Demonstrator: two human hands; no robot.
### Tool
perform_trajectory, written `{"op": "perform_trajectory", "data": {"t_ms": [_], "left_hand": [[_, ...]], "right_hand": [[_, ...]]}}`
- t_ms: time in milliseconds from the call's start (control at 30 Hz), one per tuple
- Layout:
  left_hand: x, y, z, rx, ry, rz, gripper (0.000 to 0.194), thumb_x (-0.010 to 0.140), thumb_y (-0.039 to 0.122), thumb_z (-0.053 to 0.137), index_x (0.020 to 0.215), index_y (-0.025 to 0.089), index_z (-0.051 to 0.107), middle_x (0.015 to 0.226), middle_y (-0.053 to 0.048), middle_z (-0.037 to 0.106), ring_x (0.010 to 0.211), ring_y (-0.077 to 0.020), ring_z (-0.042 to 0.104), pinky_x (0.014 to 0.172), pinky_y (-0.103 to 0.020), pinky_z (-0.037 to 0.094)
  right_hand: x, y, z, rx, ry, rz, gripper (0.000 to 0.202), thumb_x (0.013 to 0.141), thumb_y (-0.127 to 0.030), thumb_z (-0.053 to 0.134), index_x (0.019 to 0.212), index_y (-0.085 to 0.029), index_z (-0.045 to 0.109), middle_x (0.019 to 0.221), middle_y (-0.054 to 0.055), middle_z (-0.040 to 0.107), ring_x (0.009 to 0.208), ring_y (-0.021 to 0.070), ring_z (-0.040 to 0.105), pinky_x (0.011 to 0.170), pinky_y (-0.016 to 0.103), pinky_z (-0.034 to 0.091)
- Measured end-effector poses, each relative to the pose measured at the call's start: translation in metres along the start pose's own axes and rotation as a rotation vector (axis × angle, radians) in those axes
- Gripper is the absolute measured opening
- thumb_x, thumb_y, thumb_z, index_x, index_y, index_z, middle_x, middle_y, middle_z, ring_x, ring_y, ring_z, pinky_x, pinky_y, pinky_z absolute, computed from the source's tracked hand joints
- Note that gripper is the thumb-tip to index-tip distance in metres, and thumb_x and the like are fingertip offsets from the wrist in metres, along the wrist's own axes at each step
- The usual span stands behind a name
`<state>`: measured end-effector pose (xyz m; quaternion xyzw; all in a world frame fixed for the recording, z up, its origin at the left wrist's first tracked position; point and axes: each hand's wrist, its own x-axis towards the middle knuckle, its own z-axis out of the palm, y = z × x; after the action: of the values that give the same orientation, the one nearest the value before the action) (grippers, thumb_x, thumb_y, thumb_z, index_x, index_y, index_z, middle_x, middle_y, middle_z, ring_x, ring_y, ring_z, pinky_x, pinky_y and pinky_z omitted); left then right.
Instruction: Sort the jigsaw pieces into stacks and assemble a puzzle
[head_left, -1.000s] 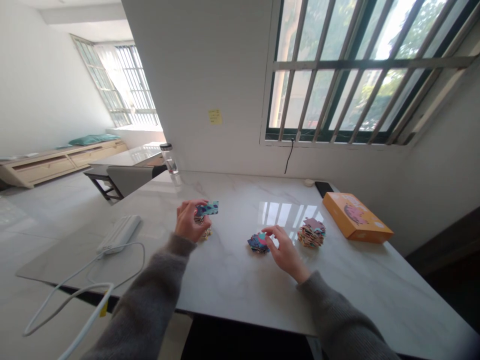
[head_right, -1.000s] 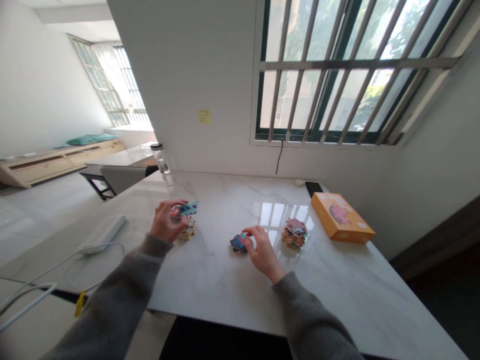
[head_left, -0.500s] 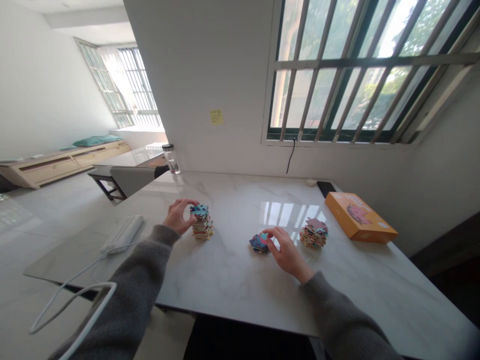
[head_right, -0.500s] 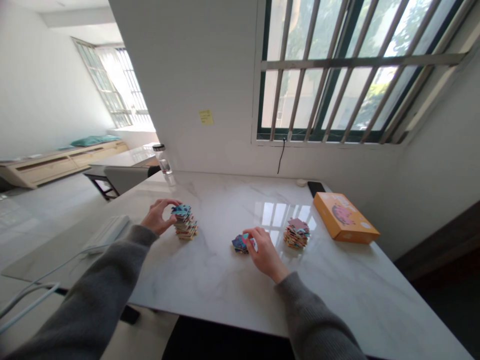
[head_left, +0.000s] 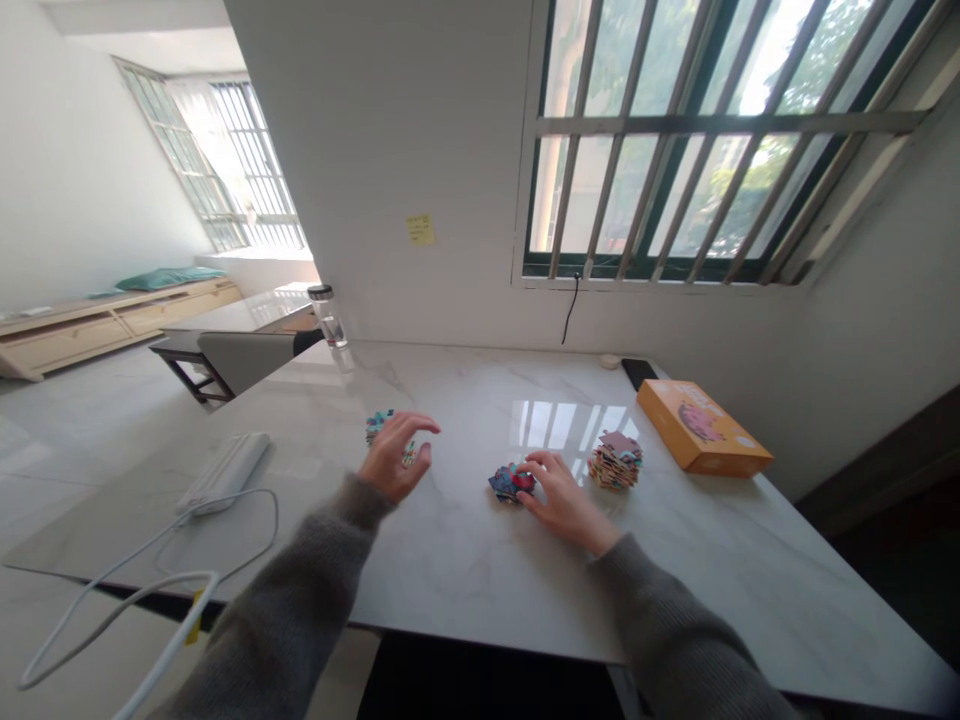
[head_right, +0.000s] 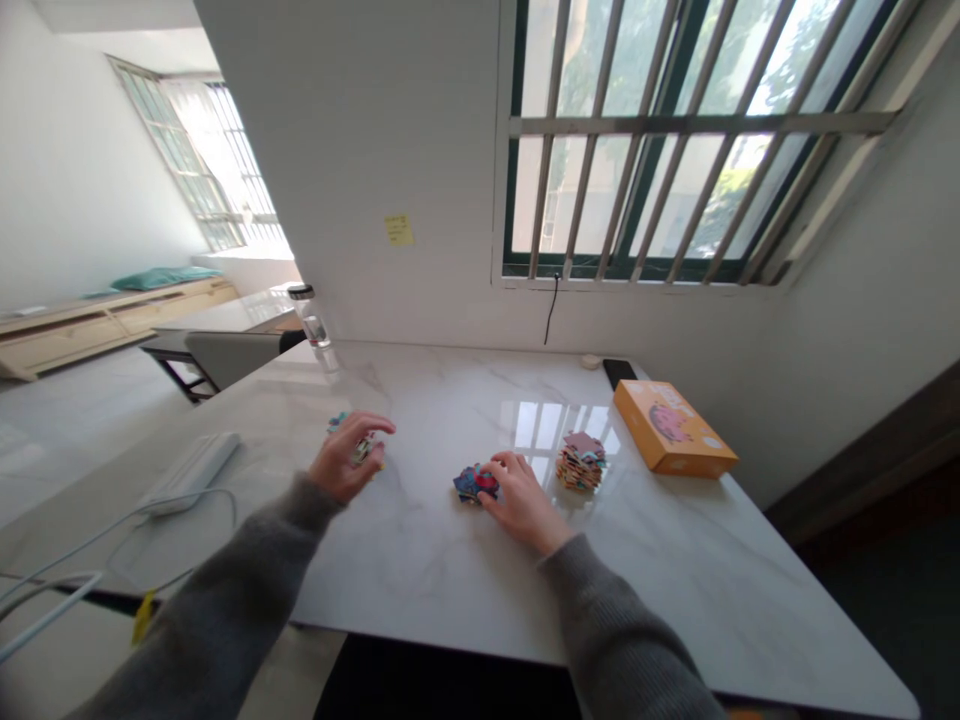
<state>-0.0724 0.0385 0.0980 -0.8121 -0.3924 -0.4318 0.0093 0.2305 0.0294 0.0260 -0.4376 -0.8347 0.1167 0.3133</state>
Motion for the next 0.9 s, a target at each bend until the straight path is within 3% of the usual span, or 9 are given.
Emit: {"op": "perform_trajectory", "data": {"t_ms": [100, 233, 300, 400, 567, 667, 767, 900], "left_hand": [[-0.011, 0.017, 0.046, -0.059, -0.210, 0.045, 0.019, 0.083, 0.015, 0.052, 0.098, 0.023, 0.061, 0.099, -0.005, 0.067, 0.098, -0.0228, 0.061, 0.091, -0.040, 0.048], [-0.026, 0.026, 0.102, -0.116, -0.279, 0.004, 0.027, 0.078, 0.020, 0.067, 0.104, 0.024, 0.063, 0.110, -0.007, 0.066, 0.105, -0.0259, 0.059, 0.094, -0.044, 0.048], [-0.029, 0.029, 0.118, -0.117, -0.298, -0.013, 0.033, 0.076, 0.025, 0.073, 0.107, 0.025, 0.063, 0.114, -0.008, 0.065, 0.108, -0.0276, 0.057, 0.095, -0.045, 0.048], [-0.027, 0.030, 0.127, -0.122, -0.310, -0.012, 0.036, 0.076, 0.027, 0.075, 0.109, 0.026, 0.063, 0.115, -0.007, 0.064, 0.110, -0.0281, 0.056, 0.096, -0.047, 0.048], [-0.025, 0.030, 0.124, -0.188, -0.260, -0.030, 0.033, 0.076, 0.016, 0.069, 0.107, 0.025, 0.062, 0.110, -0.006, 0.066, 0.106, -0.0261, 0.057, 0.096, -0.045, 0.047], [-0.025, 0.033, 0.112, -0.172, -0.211, -0.038, 0.032, 0.074, 0.013, 0.067, 0.104, 0.025, 0.062, 0.111, -0.006, 0.067, 0.106, -0.0259, 0.057, 0.095, -0.044, 0.046], [-0.026, 0.038, 0.085, -0.036, -0.138, -0.038, 0.030, 0.075, 0.013, 0.064, 0.102, 0.025, 0.062, 0.116, -0.005, 0.066, 0.110, -0.0269, 0.055, 0.094, -0.044, 0.044], [-0.020, 0.030, 0.029, 0.154, 0.034, -0.070, 0.025, 0.078, 0.014, 0.061, 0.101, 0.026, 0.061, 0.118, -0.004, 0.066, 0.112, -0.0281, 0.054, 0.099, -0.047, 0.039]], "right_hand": [[-0.001, 0.002, 0.000, 0.017, -0.056, 0.002, 0.032, 0.082, -0.012, 0.062, 0.112, -0.022, 0.062, 0.124, 0.011, 0.057, 0.118, 0.0271, 0.050, 0.104, 0.045, 0.044], [0.000, 0.003, -0.003, 0.044, -0.070, -0.016, 0.033, 0.081, -0.005, 0.056, 0.108, -0.023, 0.062, 0.115, 0.008, 0.061, 0.110, 0.0240, 0.055, 0.100, 0.042, 0.046], [0.000, 0.004, -0.005, 0.040, -0.067, -0.024, 0.028, 0.083, -0.005, 0.056, 0.103, -0.023, 0.063, 0.109, 0.006, 0.062, 0.104, 0.0231, 0.056, 0.095, 0.040, 0.048], [0.001, 0.006, -0.008, 0.041, -0.053, -0.034, 0.023, 0.085, -0.009, 0.061, 0.102, -0.024, 0.062, 0.106, 0.006, 0.063, 0.104, 0.0240, 0.055, 0.093, 0.040, 0.048], [0.001, 0.001, -0.013, 0.105, -0.005, -0.067, 0.022, 0.088, -0.018, 0.065, 0.108, -0.025, 0.060, 0.109, 0.006, 0.064, 0.109, 0.0249, 0.055, 0.096, 0.042, 0.048], [0.001, -0.006, -0.016, 0.156, 0.034, -0.075, 0.027, 0.089, -0.022, 0.065, 0.115, -0.025, 0.058, 0.114, 0.007, 0.062, 0.113, 0.0250, 0.055, 0.098, 0.044, 0.048], [-0.001, -0.011, -0.018, 0.187, 0.082, -0.057, 0.036, 0.091, -0.025, 0.061, 0.127, -0.026, 0.052, 0.128, 0.010, 0.056, 0.122, 0.0261, 0.051, 0.099, 0.045, 0.048], [-0.002, -0.010, -0.016, 0.164, 0.105, -0.032, 0.034, 0.094, -0.024, 0.054, 0.128, -0.027, 0.052, 0.127, 0.010, 0.055, 0.121, 0.0262, 0.051, 0.100, 0.045, 0.049]]}}
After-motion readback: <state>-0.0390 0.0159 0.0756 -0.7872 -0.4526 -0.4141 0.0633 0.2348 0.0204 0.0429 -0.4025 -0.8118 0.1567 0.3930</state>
